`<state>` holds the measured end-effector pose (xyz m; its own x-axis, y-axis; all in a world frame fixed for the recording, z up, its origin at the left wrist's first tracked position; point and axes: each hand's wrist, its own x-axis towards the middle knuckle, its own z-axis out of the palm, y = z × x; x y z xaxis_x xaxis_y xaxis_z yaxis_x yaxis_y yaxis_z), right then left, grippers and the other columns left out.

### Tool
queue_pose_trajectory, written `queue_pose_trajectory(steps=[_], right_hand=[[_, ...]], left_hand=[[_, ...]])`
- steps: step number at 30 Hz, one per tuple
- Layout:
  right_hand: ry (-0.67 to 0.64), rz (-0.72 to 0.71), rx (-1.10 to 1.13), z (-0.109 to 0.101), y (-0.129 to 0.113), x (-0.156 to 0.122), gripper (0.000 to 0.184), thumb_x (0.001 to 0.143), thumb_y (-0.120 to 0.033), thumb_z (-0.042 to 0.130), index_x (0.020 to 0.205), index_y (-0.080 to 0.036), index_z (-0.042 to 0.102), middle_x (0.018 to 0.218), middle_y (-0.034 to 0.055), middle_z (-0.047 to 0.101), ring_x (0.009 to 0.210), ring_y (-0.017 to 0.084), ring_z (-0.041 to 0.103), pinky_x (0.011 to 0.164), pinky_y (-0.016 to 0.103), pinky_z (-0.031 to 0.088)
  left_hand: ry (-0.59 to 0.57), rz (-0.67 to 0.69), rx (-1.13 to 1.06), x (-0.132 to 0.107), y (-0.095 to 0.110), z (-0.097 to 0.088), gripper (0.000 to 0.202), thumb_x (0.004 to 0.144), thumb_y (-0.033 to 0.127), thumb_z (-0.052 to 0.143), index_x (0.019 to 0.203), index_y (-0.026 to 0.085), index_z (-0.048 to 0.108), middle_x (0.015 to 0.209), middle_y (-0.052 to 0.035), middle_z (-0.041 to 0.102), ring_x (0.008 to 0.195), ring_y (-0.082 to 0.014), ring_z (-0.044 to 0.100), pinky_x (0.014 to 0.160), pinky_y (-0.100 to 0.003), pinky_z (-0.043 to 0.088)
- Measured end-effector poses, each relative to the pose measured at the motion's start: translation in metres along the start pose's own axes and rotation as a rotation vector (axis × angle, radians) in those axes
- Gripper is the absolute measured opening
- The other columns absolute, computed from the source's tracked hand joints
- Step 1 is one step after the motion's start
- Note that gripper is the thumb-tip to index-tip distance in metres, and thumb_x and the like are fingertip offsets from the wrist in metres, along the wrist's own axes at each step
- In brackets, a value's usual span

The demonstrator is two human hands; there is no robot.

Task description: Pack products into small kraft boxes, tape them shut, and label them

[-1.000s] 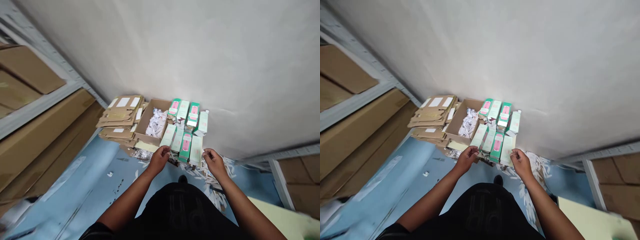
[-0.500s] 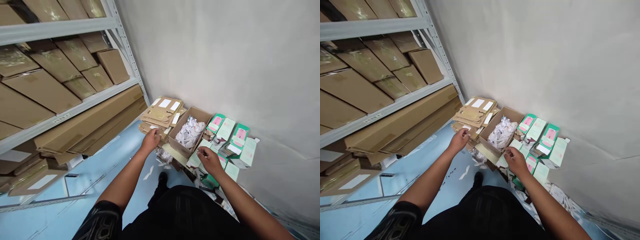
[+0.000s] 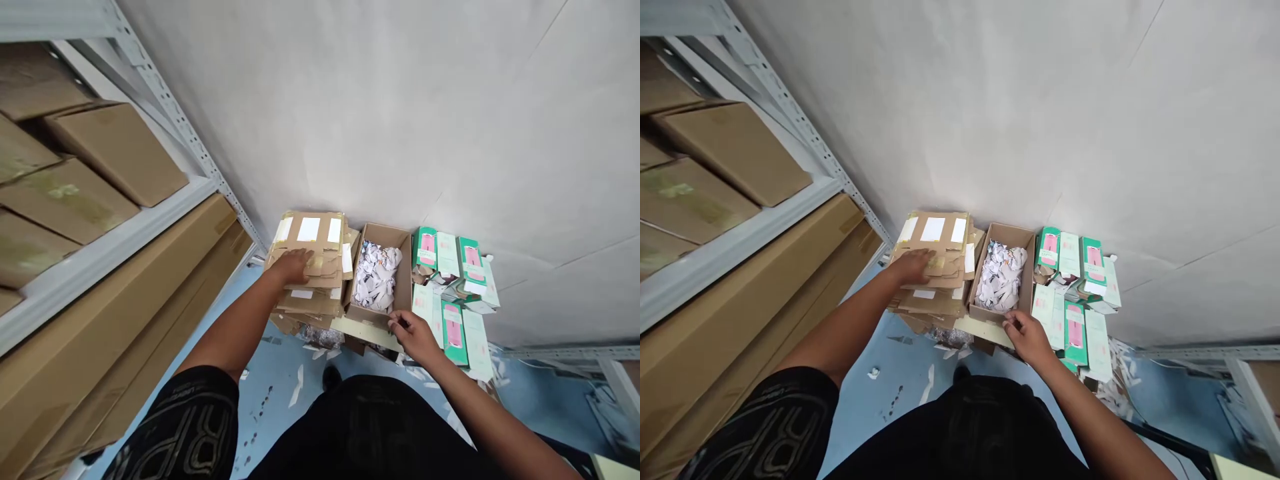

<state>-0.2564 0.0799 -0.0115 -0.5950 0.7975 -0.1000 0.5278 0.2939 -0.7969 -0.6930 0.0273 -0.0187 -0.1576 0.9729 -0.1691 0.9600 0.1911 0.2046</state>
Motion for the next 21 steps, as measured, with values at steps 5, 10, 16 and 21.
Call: queue_pose_trajectory(steps=[5,10,16,21], right_hand=[[0.053,0.043,-0.007,0.006,0.001,-0.004,0.038,0.09,-0.054,0.057,0.103,-0.021,0.071,0.089,0.0058,0.075,0.074,0.021,0.069,0.064,0.029,0.053],[0.098,0.034,-0.014,0.009,-0.007,-0.008,0.03,0.089,-0.048,0.059,0.1,-0.023,0.071,0.093,0.0061,0.076,0.084,0.024,0.07,0.078,0.034,0.054],[0.06,0.04,0.003,0.001,-0.01,-0.014,0.027,0.088,-0.047,0.059,0.094,-0.024,0.071,0.091,0.005,0.075,0.084,0.024,0.07,0.078,0.035,0.053],[0.15,0.023,0.086,-0.027,0.003,-0.029,0.03,0.089,-0.046,0.06,0.106,-0.024,0.069,0.1,0.0065,0.075,0.09,0.025,0.069,0.08,0.037,0.055]], left_hand=[[-0.01,0.187,0.09,-0.003,-0.008,-0.014,0.058,0.082,0.033,0.064,0.137,0.016,0.058,0.141,-0.0185,0.062,0.128,-0.0336,0.06,0.108,-0.044,0.043],[0.337,0.06,0.044,-0.014,-0.019,-0.042,0.038,0.091,0.028,0.048,0.123,0.017,0.065,0.12,-0.0156,0.073,0.114,-0.0289,0.067,0.099,-0.04,0.048],[1.069,-0.357,-0.404,-0.052,0.0,-0.096,0.025,0.095,0.028,0.044,0.098,0.014,0.065,0.082,-0.0056,0.065,0.076,-0.0196,0.06,0.072,-0.03,0.045],[1.288,-0.149,-1.003,-0.079,0.078,-0.117,0.021,0.089,0.028,0.045,0.089,0.015,0.062,0.082,-0.0016,0.065,0.077,-0.0158,0.057,0.071,-0.026,0.047]])
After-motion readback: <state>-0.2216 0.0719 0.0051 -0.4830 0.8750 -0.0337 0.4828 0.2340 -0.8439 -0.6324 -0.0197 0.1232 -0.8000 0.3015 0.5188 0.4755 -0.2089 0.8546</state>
